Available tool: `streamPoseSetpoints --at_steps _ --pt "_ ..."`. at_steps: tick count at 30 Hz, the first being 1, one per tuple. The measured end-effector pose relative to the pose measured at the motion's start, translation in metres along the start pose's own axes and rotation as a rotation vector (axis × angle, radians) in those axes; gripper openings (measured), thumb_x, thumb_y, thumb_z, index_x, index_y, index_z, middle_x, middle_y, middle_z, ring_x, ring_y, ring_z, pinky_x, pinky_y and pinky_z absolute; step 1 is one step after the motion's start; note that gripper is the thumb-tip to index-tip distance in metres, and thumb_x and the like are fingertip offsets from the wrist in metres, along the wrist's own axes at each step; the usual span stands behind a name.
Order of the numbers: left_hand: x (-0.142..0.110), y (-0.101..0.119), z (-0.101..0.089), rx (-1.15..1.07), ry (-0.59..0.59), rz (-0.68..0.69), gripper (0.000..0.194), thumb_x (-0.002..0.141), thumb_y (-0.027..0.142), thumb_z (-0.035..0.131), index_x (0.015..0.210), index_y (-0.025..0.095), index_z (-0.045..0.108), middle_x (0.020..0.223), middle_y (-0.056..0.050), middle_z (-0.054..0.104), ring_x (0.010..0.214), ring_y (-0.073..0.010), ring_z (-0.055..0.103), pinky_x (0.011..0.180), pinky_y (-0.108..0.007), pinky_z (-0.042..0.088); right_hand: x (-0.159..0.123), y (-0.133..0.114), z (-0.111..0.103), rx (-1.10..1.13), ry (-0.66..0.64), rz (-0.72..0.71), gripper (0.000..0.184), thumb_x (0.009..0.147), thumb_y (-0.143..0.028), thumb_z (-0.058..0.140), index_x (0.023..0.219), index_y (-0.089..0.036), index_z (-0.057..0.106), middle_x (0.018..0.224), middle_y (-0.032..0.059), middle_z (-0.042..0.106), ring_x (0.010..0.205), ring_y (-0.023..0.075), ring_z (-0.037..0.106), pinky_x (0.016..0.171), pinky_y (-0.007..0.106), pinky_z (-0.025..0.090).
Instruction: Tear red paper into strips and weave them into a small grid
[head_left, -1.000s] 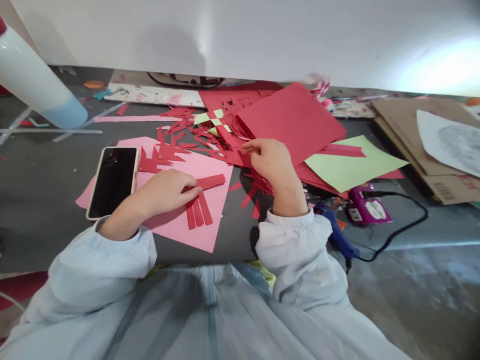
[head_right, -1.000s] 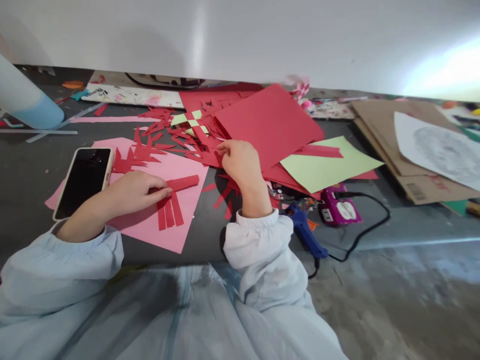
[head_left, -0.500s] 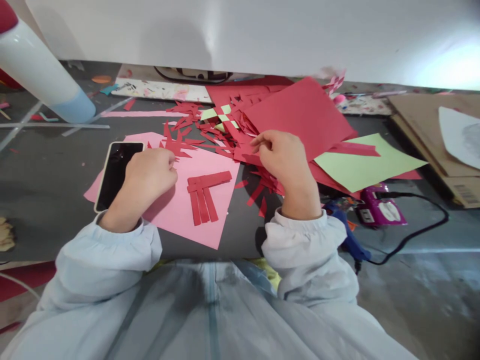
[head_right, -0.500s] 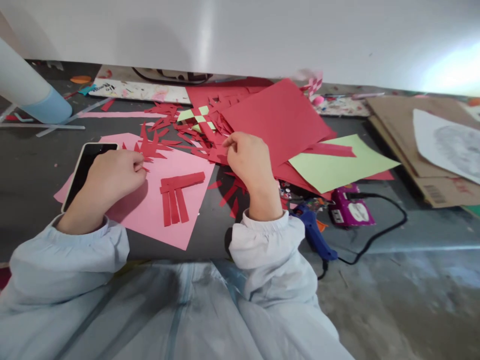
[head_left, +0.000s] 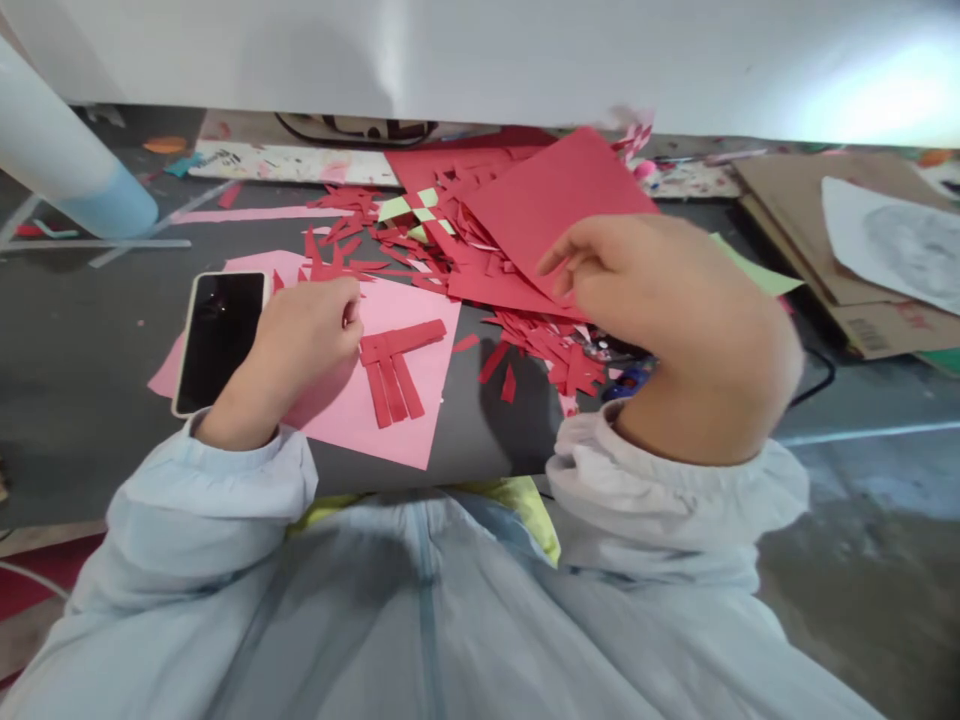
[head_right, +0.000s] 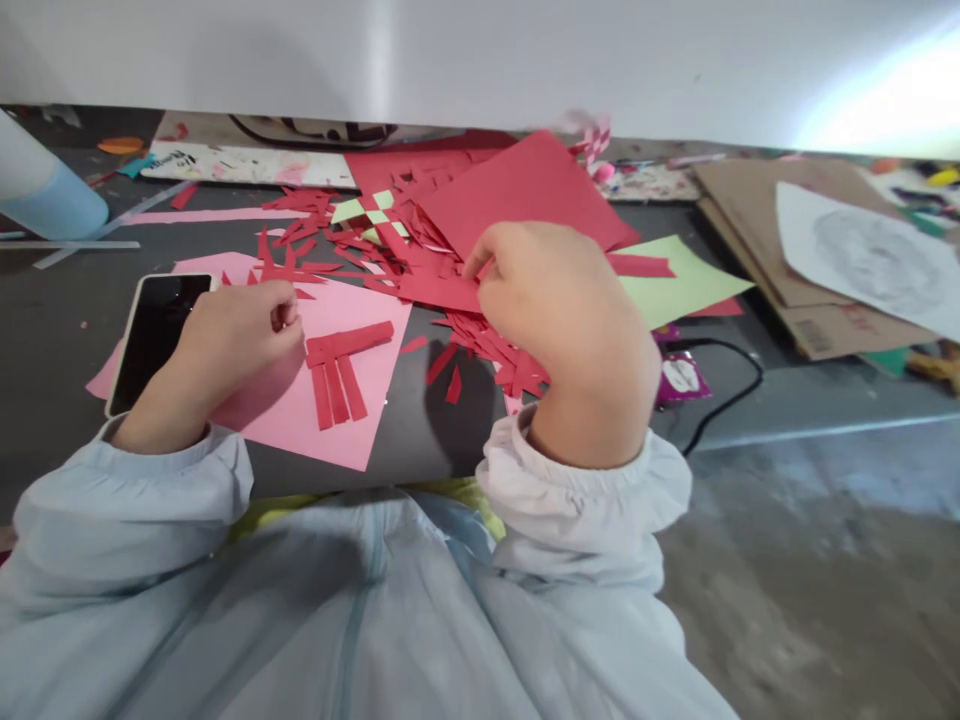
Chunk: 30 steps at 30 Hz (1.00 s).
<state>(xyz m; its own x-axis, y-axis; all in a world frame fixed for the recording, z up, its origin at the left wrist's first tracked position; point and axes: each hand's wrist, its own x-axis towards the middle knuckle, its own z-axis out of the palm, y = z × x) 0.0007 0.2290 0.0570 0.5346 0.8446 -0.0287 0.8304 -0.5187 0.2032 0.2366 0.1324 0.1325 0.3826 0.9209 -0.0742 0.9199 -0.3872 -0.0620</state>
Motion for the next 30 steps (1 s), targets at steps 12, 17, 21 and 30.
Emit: streamPoseSetpoints --at_steps 12,17,21,30 --pt "0.0 0.008 0.005 -0.081 0.107 0.12 0.012 0.083 0.023 0.054 0.072 0.021 0.05 0.085 -0.004 0.068 0.078 -0.0178 0.058 0.064 -0.031 0.034 -0.004 0.06 0.004 -0.135 -0.188 0.095 0.04 0.08 -0.002 0.046 0.106 -0.014 0.074 0.113 0.014 0.077 0.093 0.0231 0.068 0.067 0.032 0.038" --pt "0.004 0.006 0.009 -0.049 0.083 0.083 0.018 0.083 0.026 0.056 0.068 0.022 0.047 0.08 -0.004 0.067 0.075 -0.0188 0.06 0.061 -0.031 0.035 0.01 0.061 0.019 -0.241 -0.095 0.099 0.033 0.088 -0.011 0.046 0.106 -0.01 0.074 0.107 0.02 0.076 0.099 0.0302 0.07 0.072 0.035 0.041" --pt "0.006 0.004 0.01 -0.045 0.077 0.107 0.018 0.083 0.028 0.056 0.069 0.022 0.047 0.081 -0.004 0.068 0.074 -0.0191 0.061 0.059 -0.03 0.035 0.03 0.044 0.042 -0.218 0.057 0.064 0.036 0.094 -0.03 0.057 0.12 -0.009 0.069 0.116 0.0205 0.074 0.112 0.0372 0.068 0.089 0.043 0.051" --pt "0.007 0.003 0.009 -0.029 0.035 0.097 0.015 0.085 0.032 0.052 0.074 0.023 0.048 0.079 -0.003 0.067 0.072 -0.0193 0.06 0.058 -0.029 0.033 0.074 0.011 0.073 -0.157 -0.005 0.135 0.048 0.096 -0.038 0.062 0.13 -0.005 0.067 0.133 0.0271 0.066 0.127 0.0374 0.061 0.095 0.042 0.055"
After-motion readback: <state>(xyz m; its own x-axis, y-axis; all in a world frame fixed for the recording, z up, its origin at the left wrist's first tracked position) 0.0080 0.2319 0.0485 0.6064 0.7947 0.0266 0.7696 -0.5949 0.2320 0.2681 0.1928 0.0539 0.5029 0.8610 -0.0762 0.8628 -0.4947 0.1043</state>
